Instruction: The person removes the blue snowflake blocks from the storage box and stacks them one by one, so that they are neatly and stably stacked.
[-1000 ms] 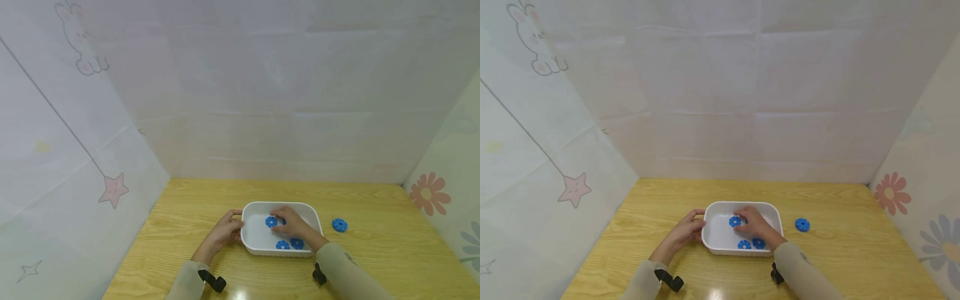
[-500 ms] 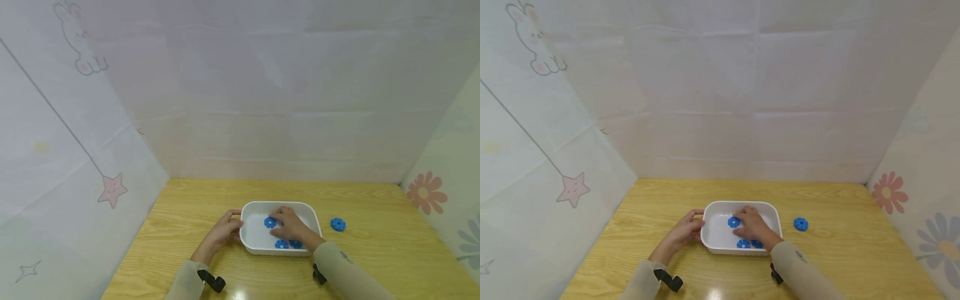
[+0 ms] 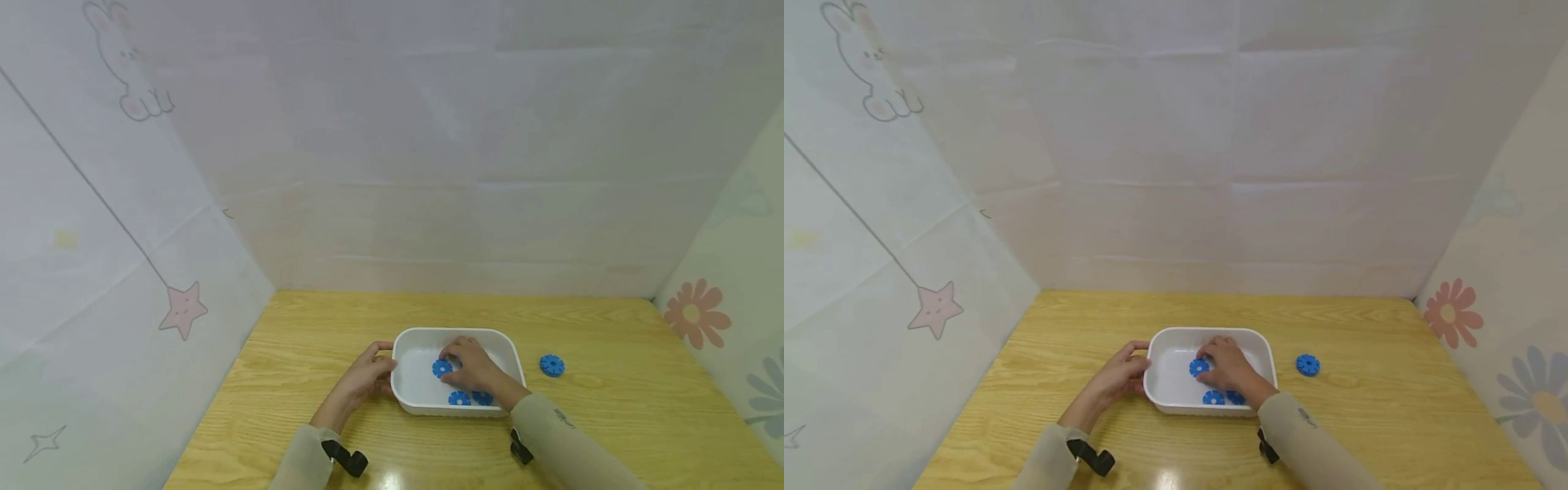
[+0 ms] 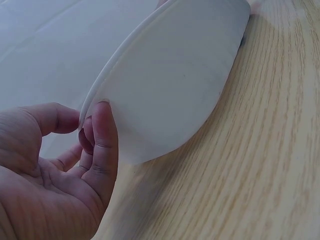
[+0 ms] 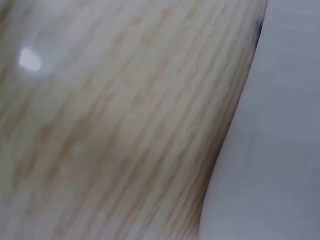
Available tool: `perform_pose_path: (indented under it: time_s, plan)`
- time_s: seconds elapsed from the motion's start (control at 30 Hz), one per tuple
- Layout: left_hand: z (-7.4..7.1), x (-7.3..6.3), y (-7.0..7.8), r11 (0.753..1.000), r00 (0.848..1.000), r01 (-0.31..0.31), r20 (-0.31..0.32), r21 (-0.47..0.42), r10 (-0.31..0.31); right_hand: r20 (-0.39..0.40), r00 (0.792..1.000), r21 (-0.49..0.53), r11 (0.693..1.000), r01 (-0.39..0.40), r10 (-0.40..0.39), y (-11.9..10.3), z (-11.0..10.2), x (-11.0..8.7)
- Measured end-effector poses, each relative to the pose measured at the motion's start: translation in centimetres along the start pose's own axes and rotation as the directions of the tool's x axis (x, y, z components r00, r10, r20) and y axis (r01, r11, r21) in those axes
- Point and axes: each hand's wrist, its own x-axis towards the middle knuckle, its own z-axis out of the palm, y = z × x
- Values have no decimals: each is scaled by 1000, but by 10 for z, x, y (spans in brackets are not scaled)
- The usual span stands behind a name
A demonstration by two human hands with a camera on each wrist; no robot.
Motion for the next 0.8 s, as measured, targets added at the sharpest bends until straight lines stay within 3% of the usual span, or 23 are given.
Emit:
perform_pose_path:
  time_s: [0.23, 0.8]
  plan:
    - [0, 0, 0, 1000, 1000, 6, -1, -1, -6, -10, 1000, 0, 1000, -5, 5, -1, 0, 2]
    - [-2, 1, -2, 1000, 1000, 6, -3, 9, -6, 79, 997, 71, 997, -19, 13, 1, 0, 2]
